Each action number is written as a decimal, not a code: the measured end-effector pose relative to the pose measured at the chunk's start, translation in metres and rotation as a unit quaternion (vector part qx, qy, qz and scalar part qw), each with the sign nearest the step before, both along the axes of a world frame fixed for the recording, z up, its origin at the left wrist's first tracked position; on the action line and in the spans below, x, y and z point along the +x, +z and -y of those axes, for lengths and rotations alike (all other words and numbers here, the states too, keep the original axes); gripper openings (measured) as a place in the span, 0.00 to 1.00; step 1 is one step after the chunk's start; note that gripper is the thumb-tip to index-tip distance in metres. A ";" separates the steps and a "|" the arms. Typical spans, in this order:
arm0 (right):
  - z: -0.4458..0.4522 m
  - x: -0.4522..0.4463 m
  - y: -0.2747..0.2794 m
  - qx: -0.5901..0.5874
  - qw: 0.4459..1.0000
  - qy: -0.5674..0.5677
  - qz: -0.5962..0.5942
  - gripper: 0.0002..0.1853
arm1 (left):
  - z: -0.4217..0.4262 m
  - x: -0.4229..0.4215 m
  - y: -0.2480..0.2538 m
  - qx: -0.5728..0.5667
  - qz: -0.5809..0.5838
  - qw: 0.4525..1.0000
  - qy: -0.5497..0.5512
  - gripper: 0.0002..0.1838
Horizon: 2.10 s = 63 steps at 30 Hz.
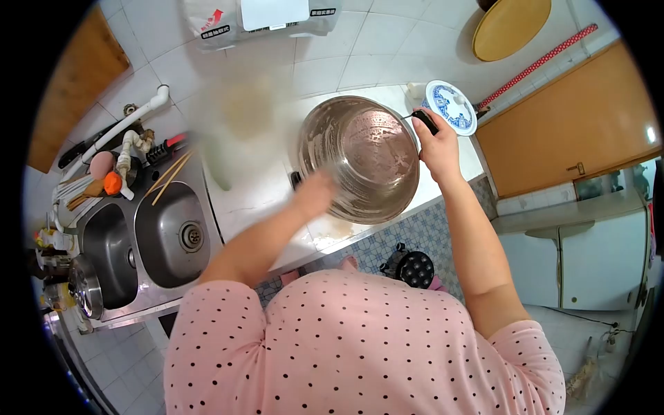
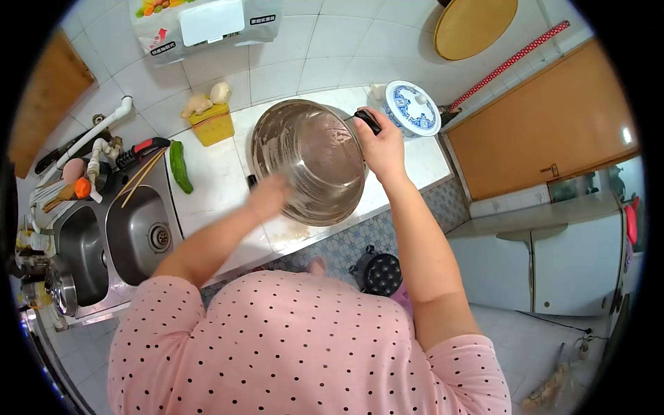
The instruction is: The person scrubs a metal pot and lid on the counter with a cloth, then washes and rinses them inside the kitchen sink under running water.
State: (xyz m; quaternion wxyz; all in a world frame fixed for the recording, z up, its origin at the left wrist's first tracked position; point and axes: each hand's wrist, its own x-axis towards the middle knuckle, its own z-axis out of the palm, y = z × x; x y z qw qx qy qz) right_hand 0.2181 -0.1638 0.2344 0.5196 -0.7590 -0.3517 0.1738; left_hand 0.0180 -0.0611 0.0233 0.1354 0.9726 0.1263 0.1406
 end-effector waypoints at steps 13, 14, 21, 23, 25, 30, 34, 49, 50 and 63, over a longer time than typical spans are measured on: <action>-0.001 0.002 0.003 -0.003 0.996 0.070 0.048 0.16 | -0.056 0.000 0.023 -0.142 0.303 0.883 0.328 0.08; -0.001 0.002 0.004 -0.004 0.996 0.073 0.046 0.16 | -0.066 0.010 0.037 -0.134 0.326 0.881 0.315 0.08; -0.003 0.002 0.000 -0.003 0.998 0.057 0.023 0.18 | -0.049 0.007 0.051 -0.317 0.344 0.825 0.318 0.11; -0.005 0.000 0.003 -0.004 0.998 0.057 0.016 0.18 | -0.053 -0.001 -0.022 -0.267 0.312 0.832 0.373 0.11; -0.006 0.001 0.008 -0.028 0.998 0.061 0.013 0.19 | -0.059 0.002 -0.010 -0.272 0.268 0.835 0.396 0.11; -0.001 -0.001 0.005 -0.039 0.998 0.058 -0.006 0.19 | -0.071 0.021 0.088 -0.331 0.275 0.828 0.360 0.13; -0.005 0.002 0.001 -0.017 0.998 0.064 0.009 0.19 | -0.078 -0.002 -0.017 -0.366 0.231 0.823 0.367 0.11; -0.007 0.005 0.006 -0.021 0.997 0.078 0.008 0.18 | -0.087 -0.009 -0.008 -0.378 0.087 0.850 0.355 0.14; -0.005 0.003 0.008 -0.029 0.997 0.077 0.009 0.18 | -0.091 -0.002 0.010 -0.376 0.111 0.857 0.334 0.14; -0.013 0.001 0.014 -0.068 0.995 0.074 0.003 0.18 | -0.104 0.004 0.020 -0.138 0.216 0.935 0.243 0.12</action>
